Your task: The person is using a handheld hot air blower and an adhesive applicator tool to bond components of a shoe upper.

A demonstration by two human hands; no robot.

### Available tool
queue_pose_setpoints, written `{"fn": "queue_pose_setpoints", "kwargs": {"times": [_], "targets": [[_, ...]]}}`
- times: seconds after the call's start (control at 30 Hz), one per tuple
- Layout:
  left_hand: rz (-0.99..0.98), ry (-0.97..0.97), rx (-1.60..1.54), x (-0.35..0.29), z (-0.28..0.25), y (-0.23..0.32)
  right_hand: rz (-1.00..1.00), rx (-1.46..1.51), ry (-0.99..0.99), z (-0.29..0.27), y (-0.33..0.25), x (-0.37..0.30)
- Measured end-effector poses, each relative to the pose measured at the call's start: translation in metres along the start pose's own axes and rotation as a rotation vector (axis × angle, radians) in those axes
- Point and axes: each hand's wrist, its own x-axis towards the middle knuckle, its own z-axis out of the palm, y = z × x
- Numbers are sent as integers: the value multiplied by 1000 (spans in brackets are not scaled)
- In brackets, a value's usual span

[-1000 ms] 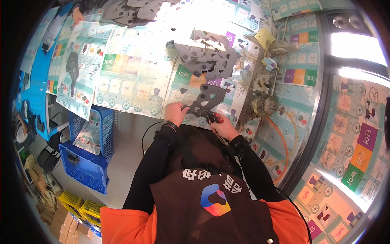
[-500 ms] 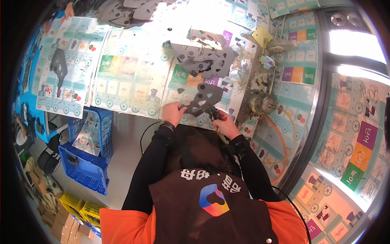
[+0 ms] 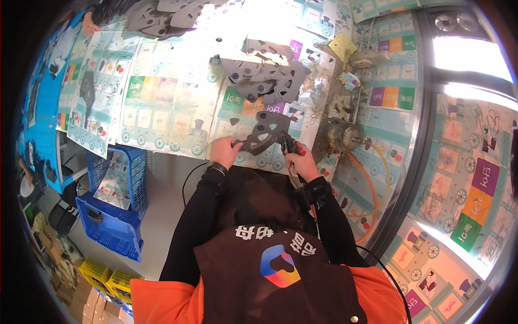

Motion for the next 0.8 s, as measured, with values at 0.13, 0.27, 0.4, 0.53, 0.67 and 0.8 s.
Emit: {"fn": "queue_pose_setpoints", "kwargs": {"times": [0.13, 0.27, 0.4, 0.53, 0.67, 0.8], "targets": [[-21, -11, 2, 0, 0, 0, -4, 78, 22, -4, -3, 2], [-12, -12, -2, 0, -2, 2, -8, 115, 67, -7, -4, 4], [-48, -33, 5, 1, -3, 4, -42, 125, 76, -12, -7, 6], [-74, -53, 34, 1, -4, 5, -47, 133, 107, -15, -10, 7], [-38, -27, 25, 1, -4, 4, -27, 105, 118, -16, -12, 8], [-27, -20, 35, 1, -2, 2, -38, 106, 102, -14, -14, 10]]}}
